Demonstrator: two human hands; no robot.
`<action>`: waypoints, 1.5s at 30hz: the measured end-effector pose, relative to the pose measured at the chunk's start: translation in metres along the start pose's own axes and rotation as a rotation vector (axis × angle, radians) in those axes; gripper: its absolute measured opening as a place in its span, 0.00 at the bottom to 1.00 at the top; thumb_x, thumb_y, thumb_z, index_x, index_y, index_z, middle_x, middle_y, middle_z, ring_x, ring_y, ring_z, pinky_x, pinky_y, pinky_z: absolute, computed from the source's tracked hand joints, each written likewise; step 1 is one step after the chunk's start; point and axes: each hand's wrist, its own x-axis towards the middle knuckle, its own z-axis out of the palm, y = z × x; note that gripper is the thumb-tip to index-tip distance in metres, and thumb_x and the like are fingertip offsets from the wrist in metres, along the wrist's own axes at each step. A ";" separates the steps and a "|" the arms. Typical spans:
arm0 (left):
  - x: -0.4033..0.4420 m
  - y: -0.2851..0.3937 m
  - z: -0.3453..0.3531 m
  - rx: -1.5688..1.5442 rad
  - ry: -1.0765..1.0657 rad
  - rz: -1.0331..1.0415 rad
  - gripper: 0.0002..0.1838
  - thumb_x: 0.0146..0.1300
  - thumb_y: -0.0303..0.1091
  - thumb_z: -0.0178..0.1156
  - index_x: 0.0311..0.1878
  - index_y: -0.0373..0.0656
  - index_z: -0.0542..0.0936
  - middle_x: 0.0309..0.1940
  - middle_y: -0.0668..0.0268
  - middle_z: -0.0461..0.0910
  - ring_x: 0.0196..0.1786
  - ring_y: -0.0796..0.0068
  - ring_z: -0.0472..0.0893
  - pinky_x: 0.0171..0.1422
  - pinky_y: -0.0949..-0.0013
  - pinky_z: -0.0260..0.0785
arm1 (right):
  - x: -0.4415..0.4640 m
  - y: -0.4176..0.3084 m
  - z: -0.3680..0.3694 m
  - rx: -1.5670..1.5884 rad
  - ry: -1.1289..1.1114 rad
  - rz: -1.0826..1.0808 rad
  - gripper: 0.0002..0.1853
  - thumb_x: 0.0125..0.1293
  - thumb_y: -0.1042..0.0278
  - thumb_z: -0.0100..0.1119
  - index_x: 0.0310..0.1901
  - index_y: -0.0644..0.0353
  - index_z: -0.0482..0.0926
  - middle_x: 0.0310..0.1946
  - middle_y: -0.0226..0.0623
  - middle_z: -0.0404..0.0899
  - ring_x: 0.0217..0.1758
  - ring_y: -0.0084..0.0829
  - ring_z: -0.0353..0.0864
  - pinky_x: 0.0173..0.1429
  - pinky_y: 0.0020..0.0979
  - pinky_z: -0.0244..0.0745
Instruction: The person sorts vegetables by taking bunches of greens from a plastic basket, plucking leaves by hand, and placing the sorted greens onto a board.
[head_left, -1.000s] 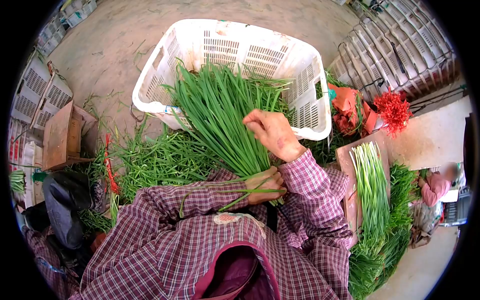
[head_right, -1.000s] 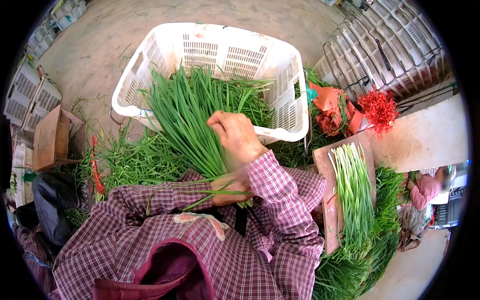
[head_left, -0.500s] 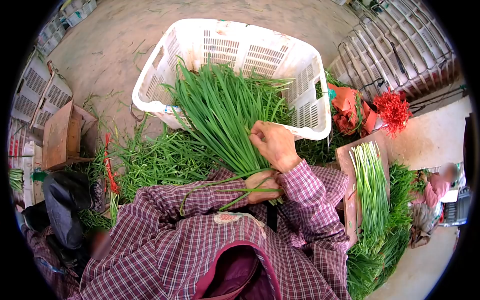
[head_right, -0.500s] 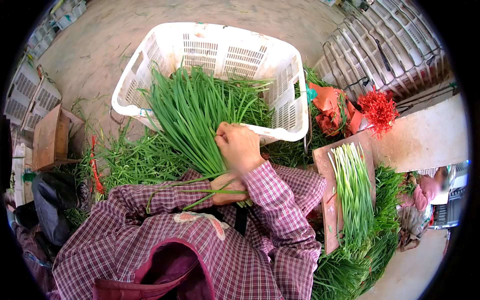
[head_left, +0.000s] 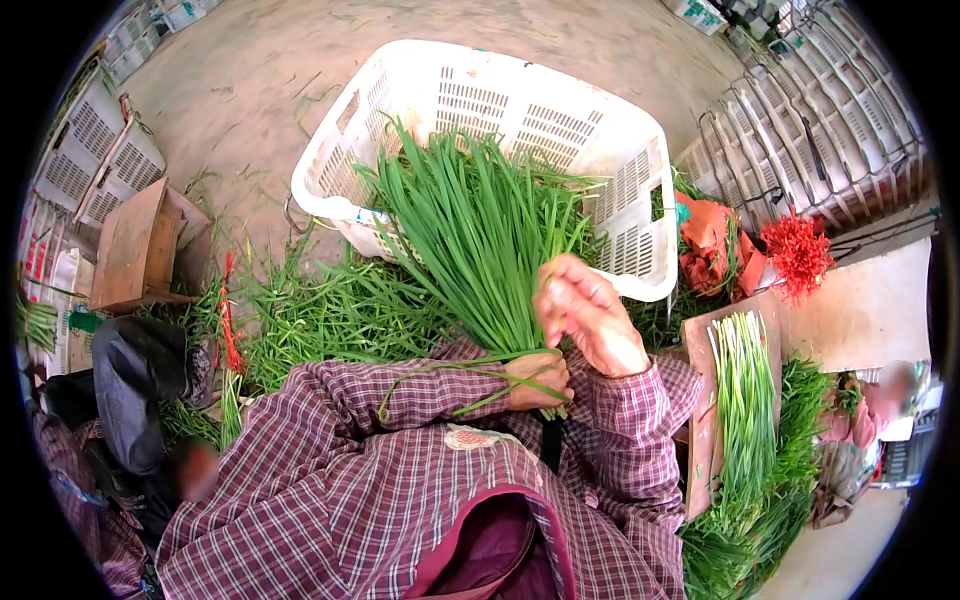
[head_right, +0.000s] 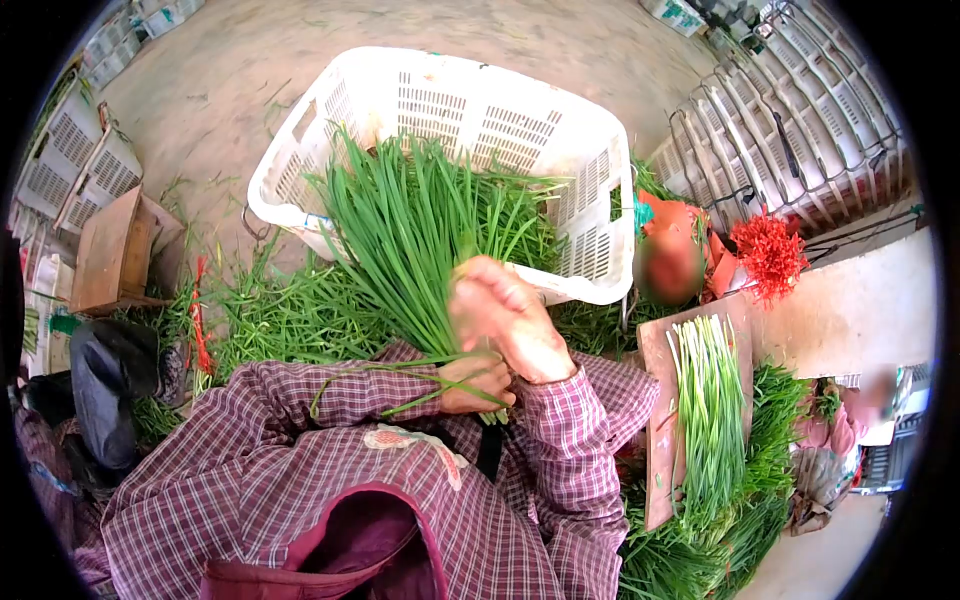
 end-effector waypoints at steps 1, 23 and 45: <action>0.000 0.001 0.001 -0.018 -0.001 -0.001 0.17 0.63 0.32 0.49 0.54 0.37 0.68 0.52 0.58 0.71 0.53 0.67 0.72 0.56 0.59 0.67 | 0.004 -0.005 0.004 -0.105 -0.123 0.069 0.11 0.73 0.62 0.48 0.46 0.59 0.74 0.33 0.30 0.76 0.31 0.20 0.75 0.32 0.19 0.72; 0.015 0.018 -0.006 -0.285 0.038 -0.037 0.15 0.62 0.31 0.52 0.52 0.42 0.70 0.47 0.63 0.73 0.48 0.70 0.73 0.52 0.63 0.69 | 0.038 0.022 0.064 -0.313 -0.399 0.082 0.11 0.70 0.61 0.53 0.42 0.61 0.78 0.33 0.31 0.77 0.27 0.18 0.75 0.28 0.20 0.71; 0.014 0.036 -0.028 -0.408 0.010 -0.059 0.15 0.60 0.30 0.55 0.51 0.47 0.72 0.42 0.67 0.74 0.43 0.74 0.74 0.48 0.68 0.71 | 0.105 0.066 0.034 -0.991 0.121 -0.422 0.05 0.62 0.69 0.58 0.34 0.61 0.77 0.28 0.38 0.79 0.28 0.27 0.78 0.35 0.30 0.75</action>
